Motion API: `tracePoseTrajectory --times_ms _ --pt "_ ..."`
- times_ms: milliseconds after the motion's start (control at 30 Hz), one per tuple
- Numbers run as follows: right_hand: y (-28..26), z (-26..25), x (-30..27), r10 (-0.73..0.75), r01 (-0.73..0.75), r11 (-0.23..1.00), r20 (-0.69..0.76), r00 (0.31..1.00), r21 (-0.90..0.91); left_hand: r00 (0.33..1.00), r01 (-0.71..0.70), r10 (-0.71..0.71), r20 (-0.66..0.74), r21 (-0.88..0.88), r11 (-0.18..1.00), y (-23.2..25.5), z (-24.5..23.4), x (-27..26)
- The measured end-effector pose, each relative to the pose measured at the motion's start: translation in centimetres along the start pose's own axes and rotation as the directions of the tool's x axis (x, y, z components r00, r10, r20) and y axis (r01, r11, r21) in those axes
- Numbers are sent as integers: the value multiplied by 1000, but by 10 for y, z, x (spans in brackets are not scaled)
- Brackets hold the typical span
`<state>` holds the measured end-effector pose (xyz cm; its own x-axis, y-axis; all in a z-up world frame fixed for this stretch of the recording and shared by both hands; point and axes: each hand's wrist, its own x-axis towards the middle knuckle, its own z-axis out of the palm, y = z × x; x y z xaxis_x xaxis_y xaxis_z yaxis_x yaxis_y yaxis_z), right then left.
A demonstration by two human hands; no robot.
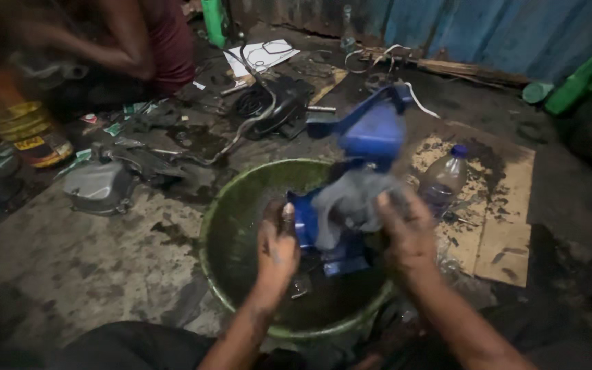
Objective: The person sits on the floor and cleans a blue metal part using a cloth and a liquid from a plastic bottle. They repeatedly dip the part into a green basin, wipe it with the cloth, and pour liquid onto it to remove grime.
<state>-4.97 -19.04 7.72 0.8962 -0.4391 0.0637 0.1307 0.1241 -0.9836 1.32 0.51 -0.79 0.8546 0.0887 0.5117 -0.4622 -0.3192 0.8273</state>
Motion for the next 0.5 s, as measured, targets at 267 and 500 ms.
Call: tracePoseTrajectory --times_ms 267,500 --pt "-12 0 9 -795 773 263 324 512 -577 963 264 -268 22 -274 925 -26 -11 12" --pt "78 17 12 -438 771 6 692 574 -636 825 560 -526 206 -167 812 -11 -10 13"
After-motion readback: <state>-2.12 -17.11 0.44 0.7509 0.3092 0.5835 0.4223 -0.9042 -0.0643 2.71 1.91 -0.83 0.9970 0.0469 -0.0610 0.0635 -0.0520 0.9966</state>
